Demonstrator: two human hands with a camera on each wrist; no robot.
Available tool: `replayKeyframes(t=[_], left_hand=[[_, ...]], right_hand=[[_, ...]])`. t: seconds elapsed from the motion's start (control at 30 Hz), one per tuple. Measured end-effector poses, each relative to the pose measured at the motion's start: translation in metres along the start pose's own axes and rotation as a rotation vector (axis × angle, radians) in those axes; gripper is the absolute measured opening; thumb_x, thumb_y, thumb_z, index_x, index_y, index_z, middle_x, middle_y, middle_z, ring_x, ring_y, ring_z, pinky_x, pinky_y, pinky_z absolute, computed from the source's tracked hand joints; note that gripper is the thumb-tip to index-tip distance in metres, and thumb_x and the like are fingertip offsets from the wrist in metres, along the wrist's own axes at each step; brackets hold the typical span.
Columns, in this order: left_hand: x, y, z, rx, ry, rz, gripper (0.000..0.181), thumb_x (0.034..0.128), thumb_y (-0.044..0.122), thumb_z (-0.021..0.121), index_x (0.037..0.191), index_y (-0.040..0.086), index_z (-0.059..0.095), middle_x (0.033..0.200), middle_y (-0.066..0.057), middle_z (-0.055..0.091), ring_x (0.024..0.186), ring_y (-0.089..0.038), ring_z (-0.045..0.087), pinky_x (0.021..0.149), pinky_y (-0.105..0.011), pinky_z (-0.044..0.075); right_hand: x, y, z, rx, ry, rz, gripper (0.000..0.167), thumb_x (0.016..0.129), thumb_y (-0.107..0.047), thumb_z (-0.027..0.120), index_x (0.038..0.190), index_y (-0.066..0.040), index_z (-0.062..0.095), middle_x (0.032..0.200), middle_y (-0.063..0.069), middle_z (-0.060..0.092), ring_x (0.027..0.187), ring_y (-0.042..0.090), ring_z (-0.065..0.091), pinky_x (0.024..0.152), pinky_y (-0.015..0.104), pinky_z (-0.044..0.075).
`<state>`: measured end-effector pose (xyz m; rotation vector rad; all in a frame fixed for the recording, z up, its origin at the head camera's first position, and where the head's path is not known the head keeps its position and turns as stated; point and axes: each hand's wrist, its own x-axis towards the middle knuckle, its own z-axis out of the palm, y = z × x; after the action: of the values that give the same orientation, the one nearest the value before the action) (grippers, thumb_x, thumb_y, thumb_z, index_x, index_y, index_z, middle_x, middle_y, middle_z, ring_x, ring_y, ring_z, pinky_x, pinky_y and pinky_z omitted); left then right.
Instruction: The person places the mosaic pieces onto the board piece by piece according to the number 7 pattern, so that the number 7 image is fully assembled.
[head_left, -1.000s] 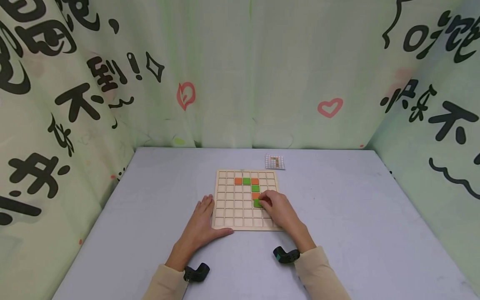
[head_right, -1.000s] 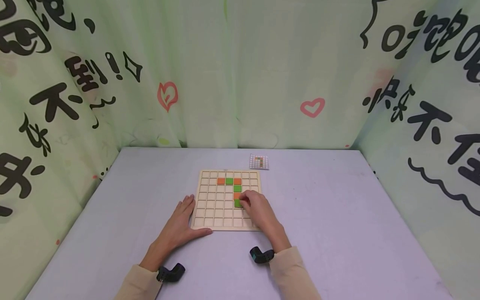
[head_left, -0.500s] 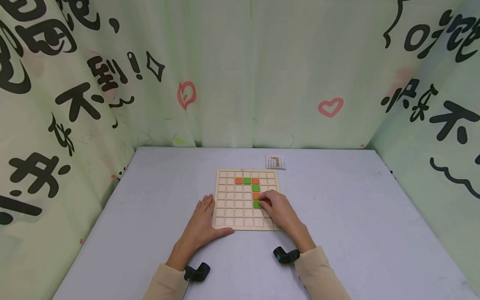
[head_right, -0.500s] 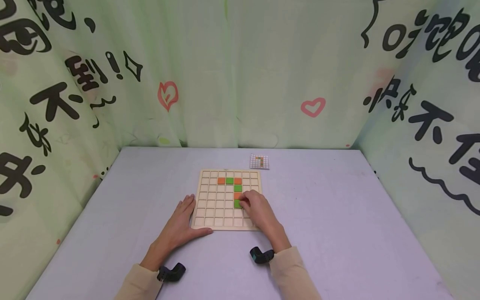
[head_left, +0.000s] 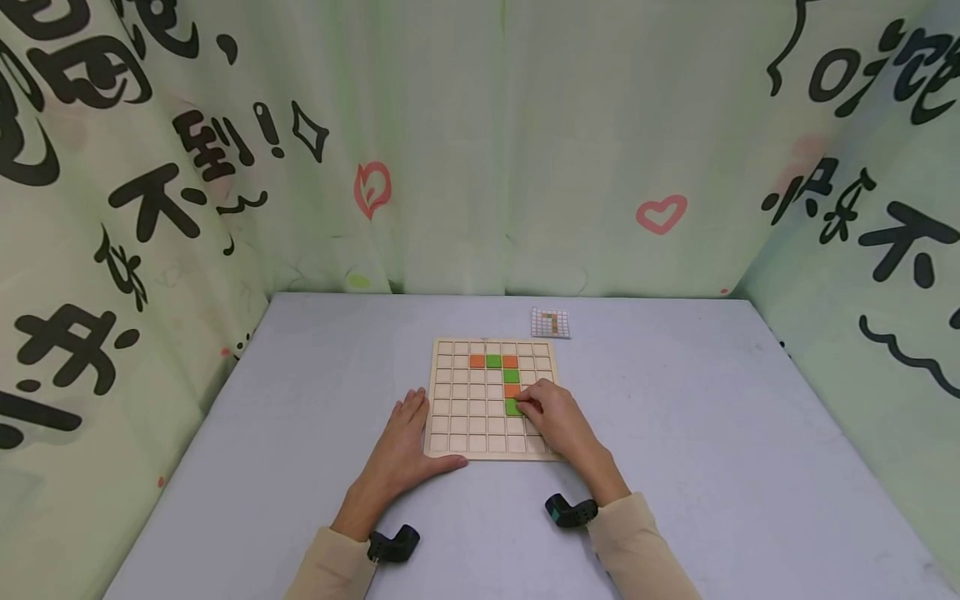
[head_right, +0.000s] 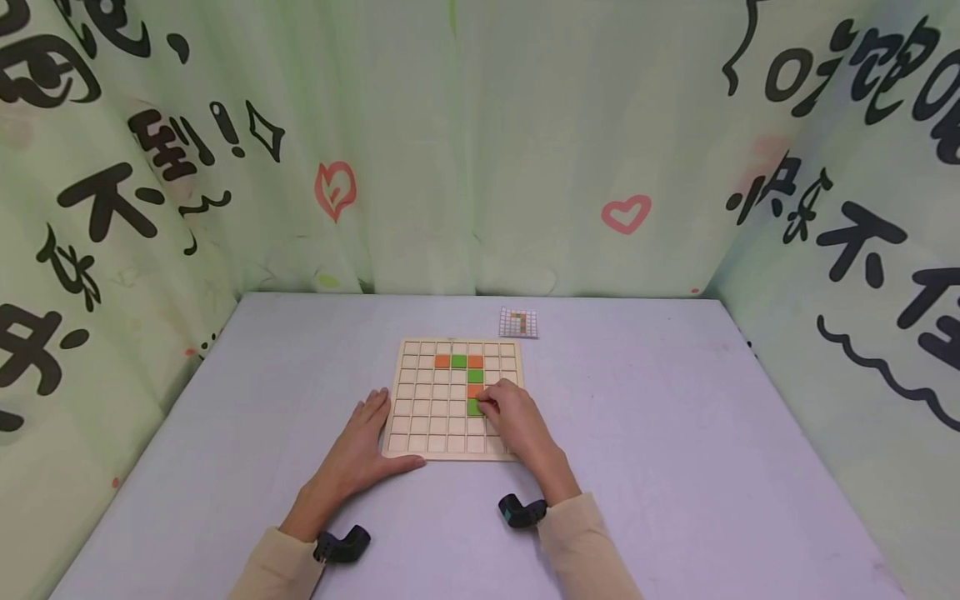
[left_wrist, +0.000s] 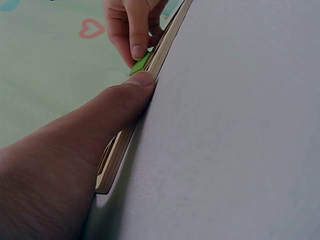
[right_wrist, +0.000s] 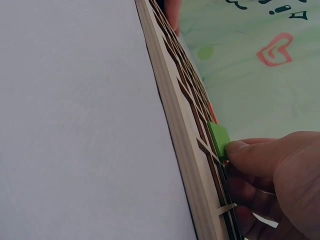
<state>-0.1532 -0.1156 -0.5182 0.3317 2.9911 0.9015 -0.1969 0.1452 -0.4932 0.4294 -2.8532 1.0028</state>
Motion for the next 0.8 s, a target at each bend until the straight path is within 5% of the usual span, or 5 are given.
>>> replayKeyframes(t=[0.8], left_hand=[[-0.0003,-0.0003,-0.0017,-0.015,-0.006,0.011,0.117,0.0712,0.066,0.079,0.155,0.001,0.032,0.164,-0.018,0.028,0.156,-0.032,0.020,0.130,-0.047,0.019]], right_hand=[[0.0005,0.0017,0.0010,-0.013,-0.009,-0.033,0.013,0.092,-0.012,0.072,0.101,-0.006,0.078,0.091,0.003,0.065,0.078,0.011,0.057,0.069,0.027,0.051]])
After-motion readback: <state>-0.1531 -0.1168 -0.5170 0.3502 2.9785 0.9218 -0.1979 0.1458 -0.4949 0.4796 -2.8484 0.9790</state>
